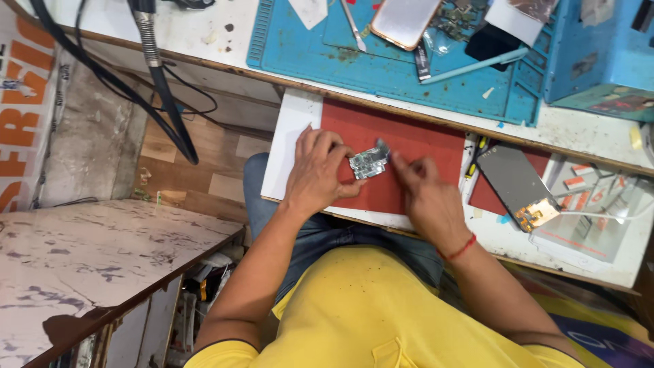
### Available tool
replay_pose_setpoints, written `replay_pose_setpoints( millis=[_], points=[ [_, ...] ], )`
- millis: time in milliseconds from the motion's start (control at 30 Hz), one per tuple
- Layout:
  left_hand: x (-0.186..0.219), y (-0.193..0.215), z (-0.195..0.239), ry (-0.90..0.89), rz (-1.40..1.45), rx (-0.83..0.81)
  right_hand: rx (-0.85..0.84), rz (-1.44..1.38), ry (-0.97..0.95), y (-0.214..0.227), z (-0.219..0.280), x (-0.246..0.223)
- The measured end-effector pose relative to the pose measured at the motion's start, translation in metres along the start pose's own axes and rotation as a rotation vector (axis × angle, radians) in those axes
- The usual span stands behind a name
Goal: The person uses a hot air gun to heat a small circuit board placed on a red mat. They then use a metal tool to scrape and clean the surface of the board, repeating the process of heating and scraping multiple times.
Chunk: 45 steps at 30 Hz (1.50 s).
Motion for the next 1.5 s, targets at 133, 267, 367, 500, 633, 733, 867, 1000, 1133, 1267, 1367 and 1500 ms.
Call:
replay_pose_setpoints(
  millis=[133, 267, 367, 500, 633, 733, 867, 1000, 1133, 1267, 1367, 1500],
  points=[
    [-0.003, -0.001, 0.004, 0.009, 0.012, -0.003, -0.09, -0.012, 0.153, -0.005, 0.002, -0.007],
    [-0.002, -0.004, 0.008, -0.001, 0.015, 0.026, -0.073, 0.036, 0.069, -0.002, -0.002, -0.01],
    [-0.003, -0.001, 0.008, -0.017, 0.013, 0.042, -0.076, 0.055, 0.179, -0.001, -0.005, -0.02],
    [-0.003, -0.003, 0.01, -0.042, 0.011, 0.053, -0.048, 0.085, -0.028, 0.003, -0.002, -0.008],
    [-0.002, -0.002, 0.012, -0.066, -0.009, 0.048, -0.067, 0.044, 0.155, -0.002, 0.002, -0.016],
    [-0.002, -0.003, 0.011, -0.054, 0.025, 0.068, 0.003, 0.033, 0.071, 0.001, 0.002, -0.009],
    [-0.004, -0.004, 0.017, -0.07, 0.006, 0.069, -0.08, 0.014, 0.153, -0.003, -0.001, -0.017],
    [-0.003, -0.009, 0.015, -0.081, 0.018, 0.082, 0.003, 0.009, 0.018, 0.007, -0.004, -0.013],
    [-0.004, -0.005, 0.017, -0.073, 0.012, 0.074, -0.082, -0.03, 0.191, 0.004, 0.0, -0.02],
    [-0.002, -0.004, 0.01, -0.065, 0.018, 0.072, -0.107, 0.03, 0.137, 0.006, 0.005, -0.006],
    [-0.002, -0.002, 0.011, -0.029, 0.046, 0.033, -0.118, -0.039, 0.119, -0.002, 0.01, -0.008],
    [0.0, -0.006, 0.009, -0.036, 0.029, 0.07, -0.066, -0.037, 0.088, -0.003, 0.004, -0.009]
  ],
)
Point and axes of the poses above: each hand's wrist, its own z-axis away from the middle knuckle, its own y-axis out of the back of the hand, x = y × z, the point moved 4 cm from there along -z, towards the middle knuckle, and after that the axes turned 4 degrees about -y, right-handed, at the moved point
